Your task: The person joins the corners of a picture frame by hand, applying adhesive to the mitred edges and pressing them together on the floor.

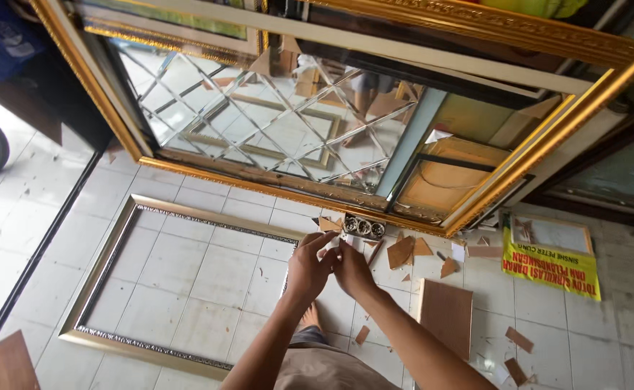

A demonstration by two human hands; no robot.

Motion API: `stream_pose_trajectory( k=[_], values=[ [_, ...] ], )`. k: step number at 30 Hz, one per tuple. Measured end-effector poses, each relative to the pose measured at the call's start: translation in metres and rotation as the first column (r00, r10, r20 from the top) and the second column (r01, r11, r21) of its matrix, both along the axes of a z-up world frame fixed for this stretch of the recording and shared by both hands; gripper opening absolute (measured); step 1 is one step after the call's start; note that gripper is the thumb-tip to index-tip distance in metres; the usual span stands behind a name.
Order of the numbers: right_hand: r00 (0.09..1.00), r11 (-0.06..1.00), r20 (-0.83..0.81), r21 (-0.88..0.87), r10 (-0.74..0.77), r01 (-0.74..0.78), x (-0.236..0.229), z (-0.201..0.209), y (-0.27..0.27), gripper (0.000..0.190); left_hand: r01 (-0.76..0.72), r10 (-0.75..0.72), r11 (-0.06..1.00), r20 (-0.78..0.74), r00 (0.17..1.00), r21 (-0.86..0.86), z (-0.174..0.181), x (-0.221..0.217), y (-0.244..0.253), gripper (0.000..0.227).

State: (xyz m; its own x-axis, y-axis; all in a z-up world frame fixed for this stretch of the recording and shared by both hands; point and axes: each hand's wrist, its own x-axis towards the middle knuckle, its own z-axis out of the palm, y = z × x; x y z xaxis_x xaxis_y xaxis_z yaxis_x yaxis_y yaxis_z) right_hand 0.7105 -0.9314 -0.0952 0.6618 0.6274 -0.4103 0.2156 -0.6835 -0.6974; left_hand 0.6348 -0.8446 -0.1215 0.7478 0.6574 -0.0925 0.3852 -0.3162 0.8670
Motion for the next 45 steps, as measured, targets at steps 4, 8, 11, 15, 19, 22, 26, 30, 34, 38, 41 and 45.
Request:
stream_pose_trajectory(
  k=[4,8,11,15,19,22,26,30,34,38,41,45],
  values=[
    [0.996,0.996,0.032,-0.031,0.086,-0.085,0.034,0.016,0.021,0.031,-0.061,0.061,0.998,0.003,0.998,-0.019,0.030,0.022,0.012,0.035],
    [0.991,0.991,0.035,-0.051,0.128,-0.126,0.064,0.024,0.052,0.027,-0.139,0.139,0.989,0.009,0.990,-0.053,0.027,0.044,0.037,0.037],
    [0.958,0.961,0.122,-0.134,0.260,-0.243,0.085,0.011,0.064,0.019,-0.195,0.196,0.979,0.011,0.980,-0.063,0.024,0.052,0.047,0.037],
    [0.935,0.937,0.098,-0.108,0.342,-0.331,0.103,-0.006,0.072,0.016,-0.255,0.255,0.967,-0.006,0.967,-0.022,0.030,0.059,0.051,0.039],
    [0.899,0.900,0.055,-0.036,0.435,-0.434,0.120,-0.007,0.079,0.016,-0.393,0.394,0.919,-0.022,0.919,0.038,0.020,0.071,0.040,0.038],
    [0.866,0.861,-0.028,-0.104,0.499,-0.499,0.134,-0.014,0.076,0.026,-0.551,0.553,0.833,-0.077,0.830,0.039,0.017,0.088,0.017,0.034],
    [0.743,0.744,-0.015,0.021,0.669,-0.668,0.164,-0.005,0.065,0.027,-0.710,0.713,0.701,-0.062,0.698,0.071,0.020,0.110,-0.016,0.033],
    [0.633,0.622,0.030,0.156,0.773,-0.767,0.176,0.014,0.059,0.022,-0.814,0.816,0.574,0.013,0.577,0.085,0.026,0.121,-0.042,0.036],
    [0.520,0.506,0.045,0.172,0.853,-0.845,0.163,0.015,0.051,0.023,-0.877,0.886,0.459,0.000,0.464,0.145,0.019,0.114,-0.061,0.035],
    [0.457,0.446,0.024,0.183,0.889,-0.876,0.138,-0.009,0.044,0.019,-0.926,0.938,0.343,-0.006,0.346,0.157,0.013,0.095,-0.084,0.034],
    [0.415,0.402,0.029,0.198,0.909,-0.894,0.118,-0.004,0.038,0.017,-0.940,0.953,0.298,-0.004,0.302,0.168,0.007,0.080,-0.093,0.035],
    [0.383,0.366,0.070,0.176,0.921,-0.914,0.101,-0.026,0.030,0.013,-0.942,0.955,0.296,-0.015,0.297,0.159,-0.002,0.062,-0.103,0.033]
  ],
)
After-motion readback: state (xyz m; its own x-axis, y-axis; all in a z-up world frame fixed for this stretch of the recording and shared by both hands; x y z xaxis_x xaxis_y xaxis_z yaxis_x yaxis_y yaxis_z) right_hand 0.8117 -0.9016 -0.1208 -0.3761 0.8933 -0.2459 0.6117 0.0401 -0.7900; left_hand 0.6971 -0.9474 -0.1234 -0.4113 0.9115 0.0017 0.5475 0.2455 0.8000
